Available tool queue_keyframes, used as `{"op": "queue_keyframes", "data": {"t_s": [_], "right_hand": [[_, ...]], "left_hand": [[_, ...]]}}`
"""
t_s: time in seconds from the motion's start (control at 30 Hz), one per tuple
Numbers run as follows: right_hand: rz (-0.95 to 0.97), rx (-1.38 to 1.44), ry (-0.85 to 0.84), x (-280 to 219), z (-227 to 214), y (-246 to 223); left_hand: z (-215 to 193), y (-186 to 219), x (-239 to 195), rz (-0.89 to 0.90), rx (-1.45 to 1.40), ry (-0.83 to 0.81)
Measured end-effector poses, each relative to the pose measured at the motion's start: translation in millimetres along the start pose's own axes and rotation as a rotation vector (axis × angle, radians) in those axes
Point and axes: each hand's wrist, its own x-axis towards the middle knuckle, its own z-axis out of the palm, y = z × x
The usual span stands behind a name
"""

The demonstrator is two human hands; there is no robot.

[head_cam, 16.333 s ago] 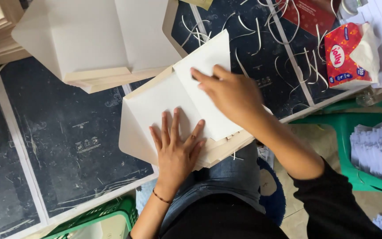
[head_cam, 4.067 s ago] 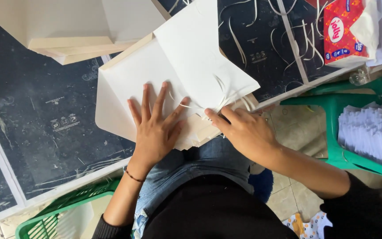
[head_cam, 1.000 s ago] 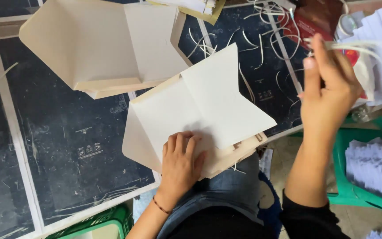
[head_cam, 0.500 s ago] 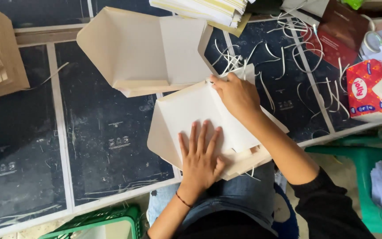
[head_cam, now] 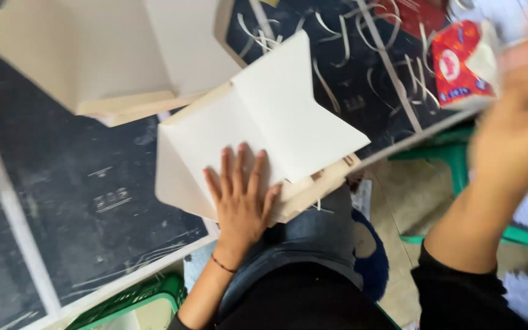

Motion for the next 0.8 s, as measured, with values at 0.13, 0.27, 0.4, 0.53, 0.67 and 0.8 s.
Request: {"op": "queue_keyframes", "data": {"t_s": [0.13,0.27,0.4,0.53,0.67,0.8], "right_hand": [[-0.164,0.517,-0.765,-28,-56,-120],[-0.329,0.394,-0.609,-73,-53,-148],[-0.399,0.328,-0.536,-90,-53,-144],[-0.44,0.302,-0.544,-101,-49,-143],[-0.353,0.292,-0.531,-99,-46,-156],[-0.225,0.358,-0.534,-91,-25,-154]], "left_hand": [[-6,3,3,-0.013,-0.033,0.043],[0,4,1,-0.134,-0.087,-0.086],[-1,8,2,-0.115,-0.077,-0.067],[0,8,3,-0.113,-0.061,-0.063],[1,13,3,-0.059,-0.008,-0.001],[-10,3,4,0.028,0.022,-0.139]]}}
